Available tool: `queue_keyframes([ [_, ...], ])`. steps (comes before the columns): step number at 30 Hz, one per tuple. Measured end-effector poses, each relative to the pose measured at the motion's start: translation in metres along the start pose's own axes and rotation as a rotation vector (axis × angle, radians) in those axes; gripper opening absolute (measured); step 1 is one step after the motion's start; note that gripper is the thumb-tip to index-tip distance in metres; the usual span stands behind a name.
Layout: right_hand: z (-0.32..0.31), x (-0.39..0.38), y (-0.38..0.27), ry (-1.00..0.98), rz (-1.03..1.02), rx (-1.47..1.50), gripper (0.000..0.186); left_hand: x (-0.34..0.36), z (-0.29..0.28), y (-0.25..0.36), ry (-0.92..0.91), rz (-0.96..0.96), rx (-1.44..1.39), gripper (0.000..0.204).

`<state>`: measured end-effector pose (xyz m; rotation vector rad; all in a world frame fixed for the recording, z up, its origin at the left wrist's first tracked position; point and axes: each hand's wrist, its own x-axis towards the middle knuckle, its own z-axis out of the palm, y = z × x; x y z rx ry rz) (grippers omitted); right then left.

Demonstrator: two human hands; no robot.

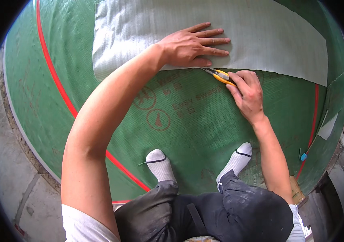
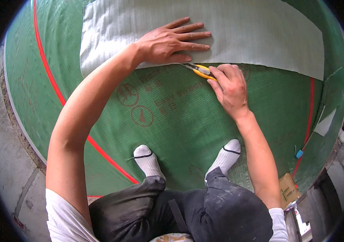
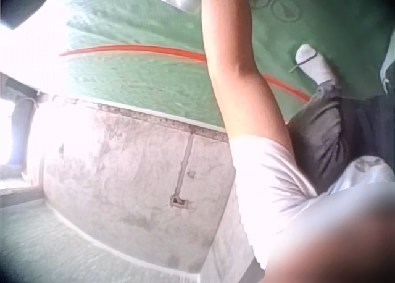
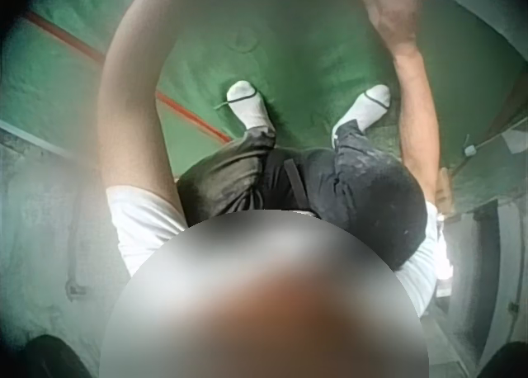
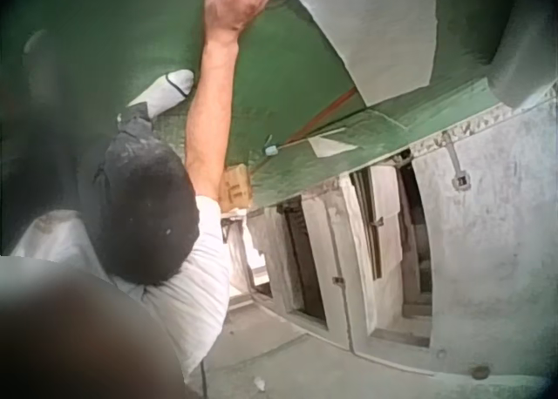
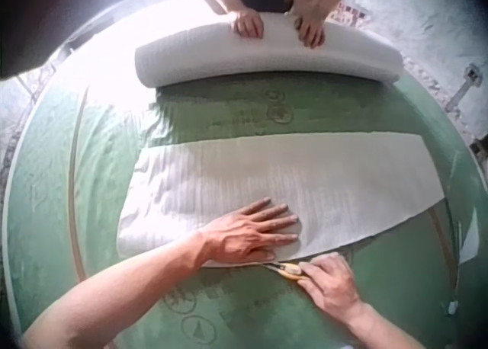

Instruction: Measure and cut a piece of flooring underlayment using a measuring tape and utility knife on a protected floor surface.

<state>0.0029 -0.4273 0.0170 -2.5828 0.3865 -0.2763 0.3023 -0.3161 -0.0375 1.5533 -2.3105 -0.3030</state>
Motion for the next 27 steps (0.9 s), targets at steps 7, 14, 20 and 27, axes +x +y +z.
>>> queue_keyframes([
  [7, 0.012, 0.007, -0.002, 0.015, -0.005, 0.033, 0.04, 0.003, 0.0, -0.001, -0.002, 0.006, 0.002, 0.06],
  [14, 0.003, 0.0, 0.002, -0.01, -0.019, 0.022, 0.038, 0.003, 0.003, 0.002, 0.009, 0.008, 0.043, 0.06],
  [20, 0.009, 0.004, 0.0, -0.016, -0.061, 0.024, 0.041, 0.002, 0.006, 0.002, 0.035, 0.009, 0.055, 0.059],
  [27, 0.013, 0.02, -0.009, -0.022, -0.101, -0.006, 0.044, 0.005, 0.001, 0.001, 0.033, 0.019, 0.065, 0.06],
])
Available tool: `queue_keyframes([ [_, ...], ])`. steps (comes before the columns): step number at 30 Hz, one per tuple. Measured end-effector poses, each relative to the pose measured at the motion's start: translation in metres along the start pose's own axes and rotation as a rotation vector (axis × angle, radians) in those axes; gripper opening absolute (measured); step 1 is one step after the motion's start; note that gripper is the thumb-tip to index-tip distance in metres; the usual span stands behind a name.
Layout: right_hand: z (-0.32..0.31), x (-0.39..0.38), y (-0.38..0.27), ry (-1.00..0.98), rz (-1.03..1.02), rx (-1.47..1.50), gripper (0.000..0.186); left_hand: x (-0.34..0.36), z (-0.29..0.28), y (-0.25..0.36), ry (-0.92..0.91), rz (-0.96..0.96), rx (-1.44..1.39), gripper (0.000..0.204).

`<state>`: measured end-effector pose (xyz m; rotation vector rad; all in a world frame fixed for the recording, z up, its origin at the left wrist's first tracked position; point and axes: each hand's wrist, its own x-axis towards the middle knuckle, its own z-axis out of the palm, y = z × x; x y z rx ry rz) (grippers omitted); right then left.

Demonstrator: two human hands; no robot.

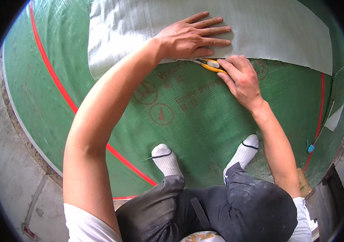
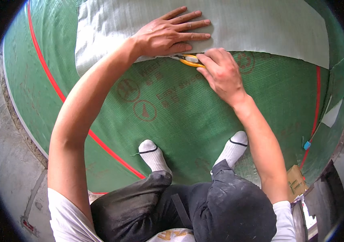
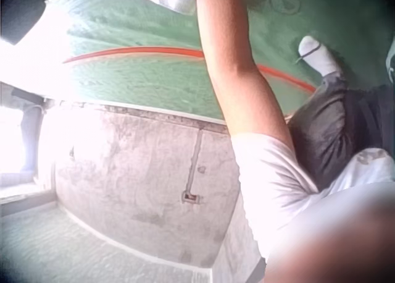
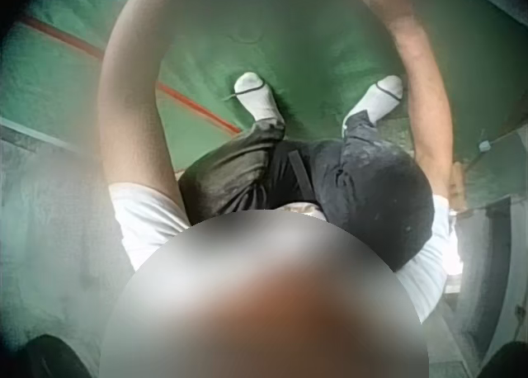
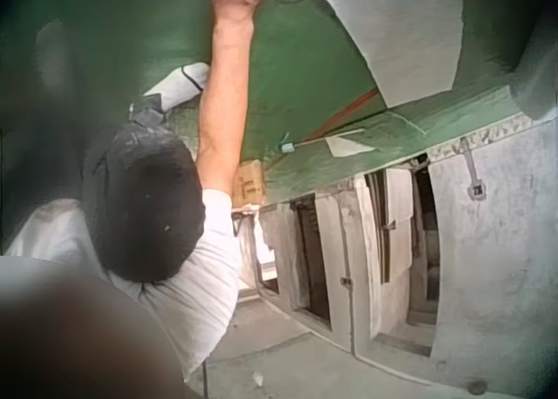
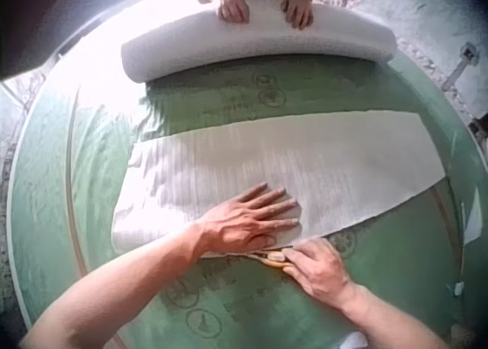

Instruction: Measure and cut a piece of flooring underlayment using a measuring tape and utility knife on a protected floor surface.

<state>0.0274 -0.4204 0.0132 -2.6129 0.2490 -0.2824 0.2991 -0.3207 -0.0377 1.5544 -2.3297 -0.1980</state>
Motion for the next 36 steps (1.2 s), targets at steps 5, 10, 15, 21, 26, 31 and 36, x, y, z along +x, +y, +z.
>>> queue_keyframes([
  [5, -0.005, -0.009, 0.001, 0.002, 0.031, 0.015, 0.042, -0.003, -0.002, 0.001, -0.013, -0.025, -0.012, 0.06],
  [10, 0.003, -0.005, -0.004, 0.0, 0.021, 0.057, 0.04, -0.001, 0.001, 0.004, 0.005, -0.037, -0.032, 0.058],
  [15, 0.012, 0.002, -0.01, 0.006, 0.017, 0.072, 0.039, -0.002, 0.0, 0.002, 0.009, -0.03, -0.028, 0.059],
  [21, 0.012, 0.001, -0.008, 0.008, -0.012, 0.065, 0.039, -0.003, 0.0, 0.0, 0.005, -0.03, -0.012, 0.06],
  [26, 0.025, 0.01, -0.019, -0.01, -0.024, 0.117, 0.038, -0.003, 0.006, -0.002, 0.052, -0.025, 0.001, 0.057],
  [31, 0.022, 0.017, -0.027, -0.017, -0.019, 0.062, 0.038, 0.0, 0.004, -0.002, 0.06, -0.006, -0.021, 0.062],
  [36, 0.019, 0.027, -0.028, -0.158, -0.092, 0.029, 0.046, -0.01, 0.002, -0.002, 0.079, -0.027, -0.112, 0.064],
])
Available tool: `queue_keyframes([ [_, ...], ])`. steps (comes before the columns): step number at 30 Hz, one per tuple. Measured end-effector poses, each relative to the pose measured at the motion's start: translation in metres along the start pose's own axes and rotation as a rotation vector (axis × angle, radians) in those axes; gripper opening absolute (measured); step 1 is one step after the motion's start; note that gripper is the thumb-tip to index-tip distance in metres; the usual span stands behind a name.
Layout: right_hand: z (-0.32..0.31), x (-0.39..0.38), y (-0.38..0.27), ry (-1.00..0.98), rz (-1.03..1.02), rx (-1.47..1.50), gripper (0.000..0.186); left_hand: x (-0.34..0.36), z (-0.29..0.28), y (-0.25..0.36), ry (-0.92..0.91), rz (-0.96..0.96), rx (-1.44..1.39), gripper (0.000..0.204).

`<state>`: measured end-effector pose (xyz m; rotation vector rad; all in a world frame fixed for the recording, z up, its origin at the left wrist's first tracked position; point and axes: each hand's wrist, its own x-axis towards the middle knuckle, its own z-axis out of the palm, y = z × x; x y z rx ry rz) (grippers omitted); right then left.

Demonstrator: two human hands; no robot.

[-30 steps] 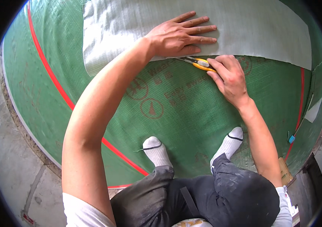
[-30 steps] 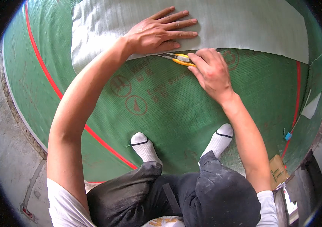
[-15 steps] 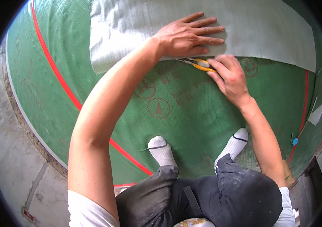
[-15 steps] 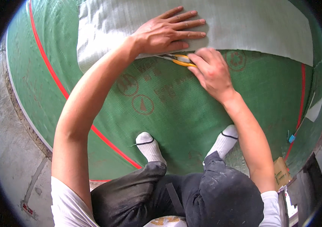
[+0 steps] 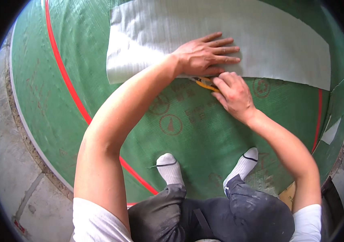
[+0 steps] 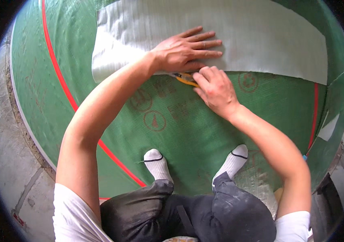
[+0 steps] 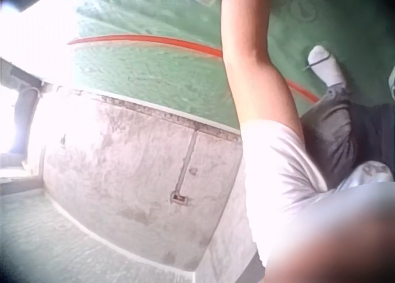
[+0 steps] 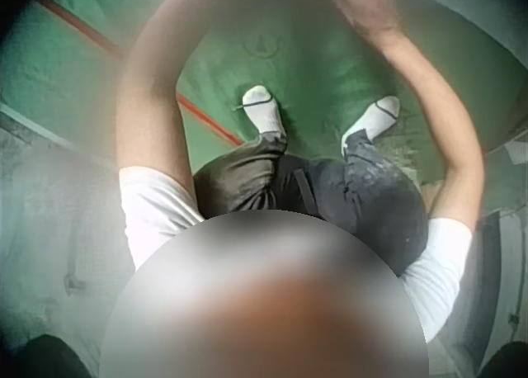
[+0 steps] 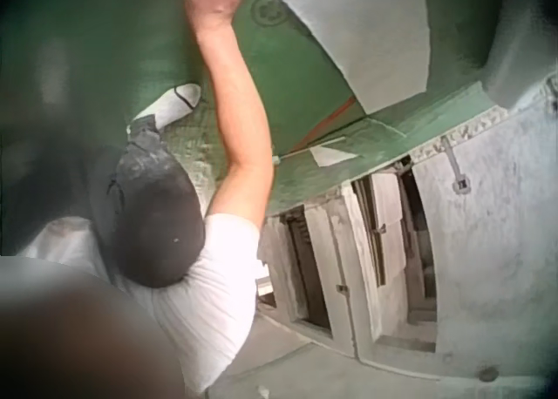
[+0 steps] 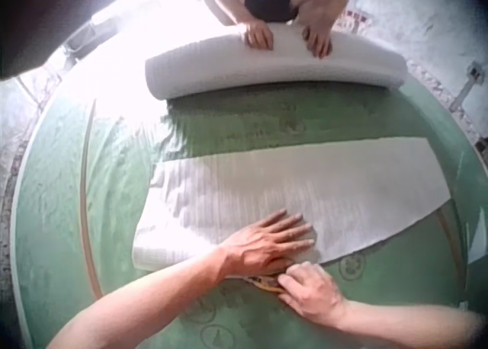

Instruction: Measure and cut a piece of flooring underlayment using a measuring tape and utility knife on a protected floor surface.

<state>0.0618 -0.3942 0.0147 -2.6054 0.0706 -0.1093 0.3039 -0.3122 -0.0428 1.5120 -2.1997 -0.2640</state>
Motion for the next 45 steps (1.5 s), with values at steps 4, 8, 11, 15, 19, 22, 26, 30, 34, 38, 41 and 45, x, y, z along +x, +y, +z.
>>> queue_keyframes([
  [4, -0.012, 0.006, 0.001, -0.208, 0.014, -0.082, 0.048, -0.013, -0.027, -0.003, -0.023, -0.039, -0.082, 0.066],
  [8, -0.014, 0.012, -0.007, -0.15, 0.055, -0.058, 0.047, -0.06, -0.057, -0.006, -0.095, -0.079, -0.017, 0.063],
  [11, 0.001, 0.001, -0.015, -0.024, 0.105, -0.055, 0.048, -0.084, -0.053, -0.002, -0.133, -0.086, 0.007, 0.058],
  [15, 0.015, -0.002, -0.019, 0.123, 0.146, -0.081, 0.044, -0.092, -0.056, -0.01, -0.162, -0.063, 0.092, 0.059],
  [19, 0.024, -0.002, -0.022, 0.171, 0.148, -0.094, 0.04, -0.096, -0.053, -0.012, -0.166, -0.053, 0.134, 0.06],
  [22, 0.023, -0.003, -0.02, 0.155, 0.138, -0.095, 0.04, -0.097, -0.048, -0.01, -0.155, -0.053, 0.129, 0.061],
  [26, 0.016, -0.003, -0.019, 0.137, 0.106, -0.1, 0.038, -0.1, -0.048, -0.01, -0.131, -0.069, 0.109, 0.062],
  [30, 0.009, 0.001, -0.015, 0.115, 0.089, -0.088, 0.036, -0.098, -0.042, -0.011, -0.111, -0.054, 0.131, 0.063],
  [34, 0.015, 0.005, -0.019, 0.111, 0.081, -0.055, 0.034, -0.101, -0.039, -0.013, -0.1, -0.052, 0.162, 0.062],
  [38, 0.007, -0.009, -0.01, 0.099, 0.072, -0.043, 0.035, -0.1, -0.036, -0.015, -0.089, -0.027, 0.186, 0.061],
  [41, 0.011, 0.007, -0.021, 0.107, 0.035, -0.049, 0.035, -0.102, -0.039, -0.013, -0.099, -0.05, 0.206, 0.056],
  [45, 0.01, 0.003, -0.018, 0.08, 0.033, -0.055, 0.035, -0.102, -0.027, -0.019, 0.003, 0.0, 0.146, 0.054],
])
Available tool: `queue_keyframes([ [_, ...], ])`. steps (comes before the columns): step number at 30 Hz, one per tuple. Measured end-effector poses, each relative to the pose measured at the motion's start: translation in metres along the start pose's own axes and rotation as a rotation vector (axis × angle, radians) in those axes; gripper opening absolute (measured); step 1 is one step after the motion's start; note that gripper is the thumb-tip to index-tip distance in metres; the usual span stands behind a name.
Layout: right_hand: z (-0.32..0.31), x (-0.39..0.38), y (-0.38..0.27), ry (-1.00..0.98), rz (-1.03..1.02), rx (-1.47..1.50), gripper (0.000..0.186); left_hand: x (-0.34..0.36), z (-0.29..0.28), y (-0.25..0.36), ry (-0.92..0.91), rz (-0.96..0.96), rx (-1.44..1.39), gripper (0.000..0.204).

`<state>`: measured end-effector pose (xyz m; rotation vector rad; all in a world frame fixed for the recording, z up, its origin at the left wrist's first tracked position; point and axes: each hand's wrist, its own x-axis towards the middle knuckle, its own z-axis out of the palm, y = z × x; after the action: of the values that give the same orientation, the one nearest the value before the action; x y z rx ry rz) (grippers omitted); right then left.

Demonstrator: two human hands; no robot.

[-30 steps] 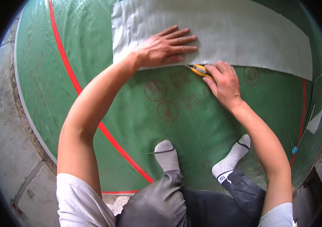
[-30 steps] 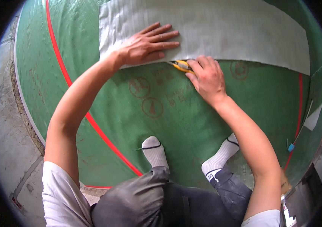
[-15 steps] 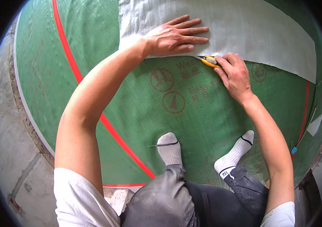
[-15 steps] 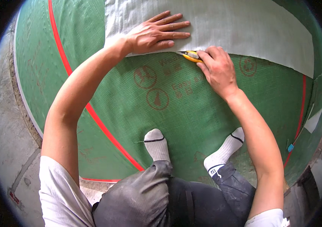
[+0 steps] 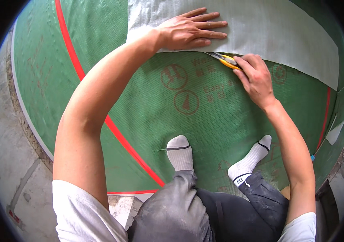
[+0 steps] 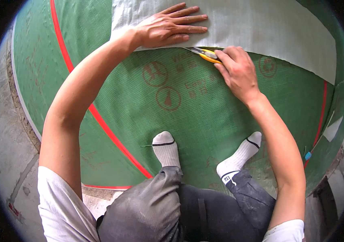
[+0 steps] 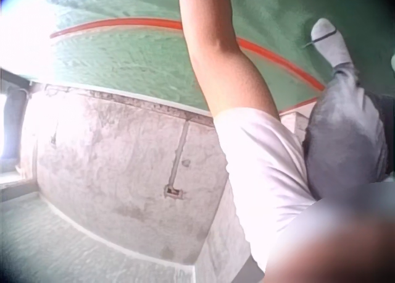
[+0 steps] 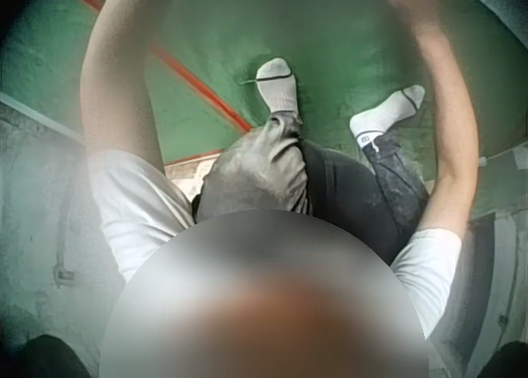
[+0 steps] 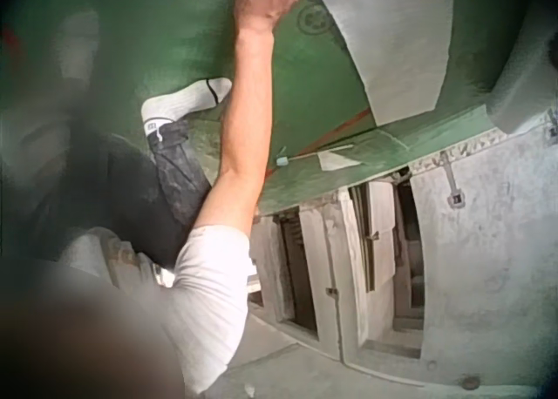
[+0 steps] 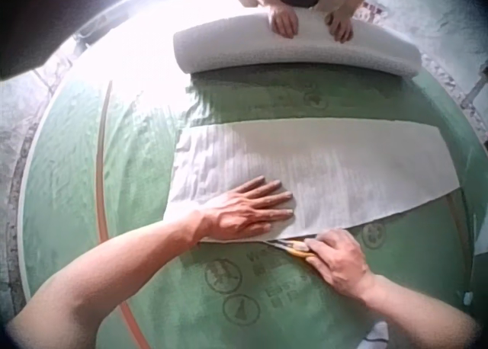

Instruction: Measure and cut a piece of flooring underlayment using a measuring tape and utility knife on a protected floor surface.

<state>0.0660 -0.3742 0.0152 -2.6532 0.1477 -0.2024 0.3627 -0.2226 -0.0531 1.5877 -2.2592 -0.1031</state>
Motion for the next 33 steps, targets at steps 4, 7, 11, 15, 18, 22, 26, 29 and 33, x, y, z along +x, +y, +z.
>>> queue_keyframes([
  [4, 0.005, 0.009, -0.008, 0.013, -0.008, -0.008, 0.033, -0.002, -0.006, -0.008, -0.06, -0.009, -0.036, 0.053],
  [7, 0.011, 0.01, -0.01, 0.028, -0.041, -0.006, 0.031, 0.009, -0.031, 0.007, -0.292, -0.088, -0.162, 0.062],
  [11, 0.003, 0.001, -0.001, 0.001, -0.011, -0.022, 0.031, 0.017, -0.022, 0.006, -0.215, -0.037, -0.207, 0.061],
  [15, 0.015, 0.021, -0.014, 0.032, -0.096, 0.003, 0.032, 0.01, -0.027, 0.008, -0.25, -0.07, -0.095, 0.062],
  [18, 0.011, 0.005, 0.0, 0.014, -0.055, 0.0, 0.033, 0.016, -0.021, 0.007, -0.213, -0.027, -0.179, 0.061],
  [22, 0.014, 0.021, -0.018, -0.022, -0.047, 0.02, 0.034, 0.002, 0.007, 0.003, 0.002, -0.012, 0.051, 0.054],
  [26, 0.029, 0.031, -0.021, 0.038, -0.102, 0.043, 0.034, 0.002, 0.007, 0.002, 0.004, -0.026, 0.056, 0.056],
  [29, 0.017, 0.022, -0.015, 0.009, -0.068, 0.033, 0.033, 0.006, 0.005, 0.004, 0.002, -0.011, 0.048, 0.056],
  [33, 0.02, 0.036, -0.027, 0.012, -0.098, 0.051, 0.033, 0.005, 0.008, -0.002, 0.002, -0.002, 0.137, 0.056],
])
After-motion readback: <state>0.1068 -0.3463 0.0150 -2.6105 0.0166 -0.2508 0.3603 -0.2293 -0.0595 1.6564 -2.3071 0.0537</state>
